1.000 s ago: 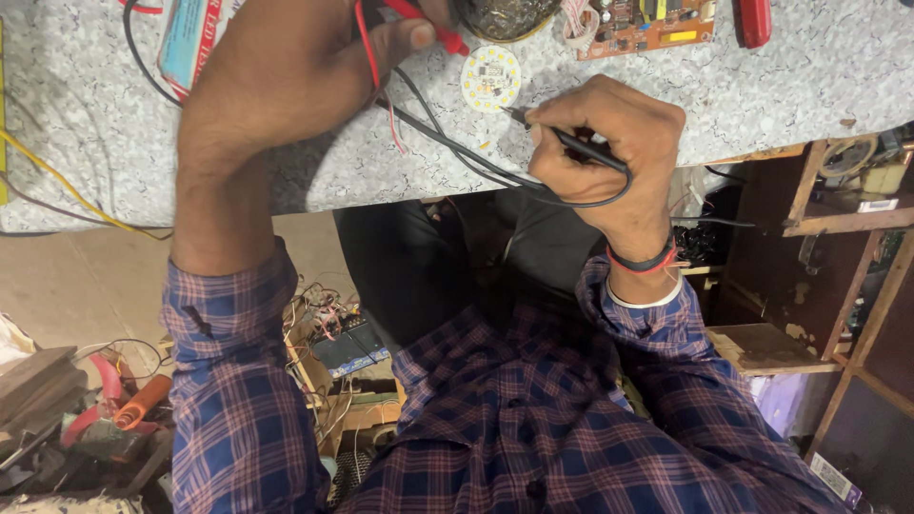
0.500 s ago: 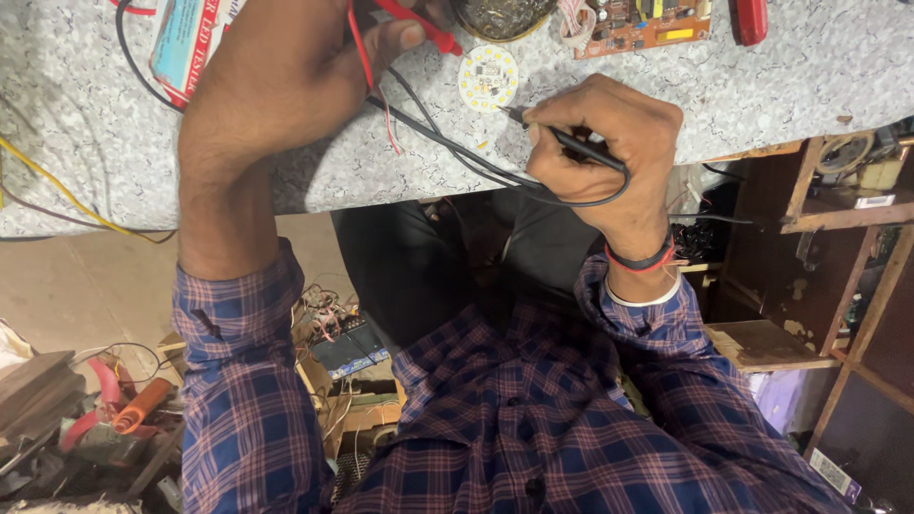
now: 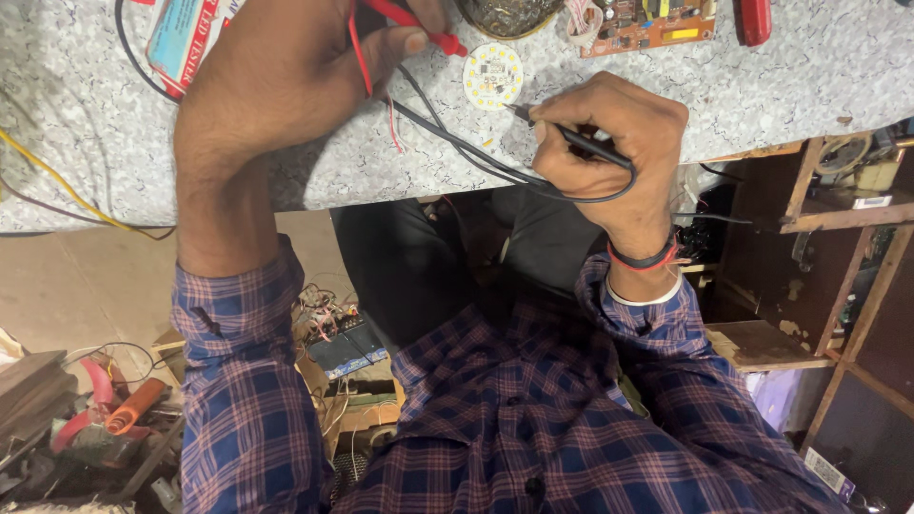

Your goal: The person tests a round LED bulb board by touching multimeter probes to its contacts, causing the LEDs to light up briefly. They then pick up a soldering iron and solder the LED board while holding it in one hand.

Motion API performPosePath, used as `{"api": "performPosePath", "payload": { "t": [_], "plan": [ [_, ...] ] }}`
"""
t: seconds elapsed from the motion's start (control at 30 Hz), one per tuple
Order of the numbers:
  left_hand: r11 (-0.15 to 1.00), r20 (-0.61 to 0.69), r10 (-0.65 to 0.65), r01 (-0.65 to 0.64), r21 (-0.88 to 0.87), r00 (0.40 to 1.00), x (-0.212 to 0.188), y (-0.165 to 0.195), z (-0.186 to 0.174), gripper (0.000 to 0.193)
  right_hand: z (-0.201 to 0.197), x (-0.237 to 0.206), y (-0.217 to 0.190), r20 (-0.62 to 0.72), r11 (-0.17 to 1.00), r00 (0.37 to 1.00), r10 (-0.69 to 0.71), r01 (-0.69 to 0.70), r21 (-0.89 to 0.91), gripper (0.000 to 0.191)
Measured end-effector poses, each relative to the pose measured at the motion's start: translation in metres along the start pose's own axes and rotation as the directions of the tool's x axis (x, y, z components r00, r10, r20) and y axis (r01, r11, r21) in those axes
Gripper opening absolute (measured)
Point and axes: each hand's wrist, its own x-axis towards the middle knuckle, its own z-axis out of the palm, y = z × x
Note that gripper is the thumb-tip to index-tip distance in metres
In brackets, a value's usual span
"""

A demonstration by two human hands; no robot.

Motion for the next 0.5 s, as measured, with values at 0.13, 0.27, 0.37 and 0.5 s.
{"api": "performPosePath", "payload": {
  "t": [0.13,0.27,0.37,0.5],
  "plan": [
    [0.947,0.067,-0.07,0.087,-0.309,0.995,0.006,0.003,0.0,0.005,0.0,0.0,0.0,0.004,1.0,1.0,0.001,-0.001,-0.01,0.007],
    [0.976,-0.007,-0.121,0.118,-0.182,0.993,0.006,0.003,0.01,0.011,0.0,-0.001,0.001,-0.002,1.0,1.0,-0.012,0.012,-0.015,0.006],
    [0.983,-0.051,-0.113,0.104,-0.149,0.992,0.004,-0.003,0.015,0.012,0.001,-0.001,0.001,-0.006,1.0,1.0,-0.011,0.01,-0.018,0.006],
    [0.984,-0.11,-0.081,0.061,-0.168,0.991,-0.001,-0.013,0.02,0.009,0.001,0.0,0.002,-0.008,0.999,1.0,-0.026,0.026,-0.032,0.006]
  ]
}}
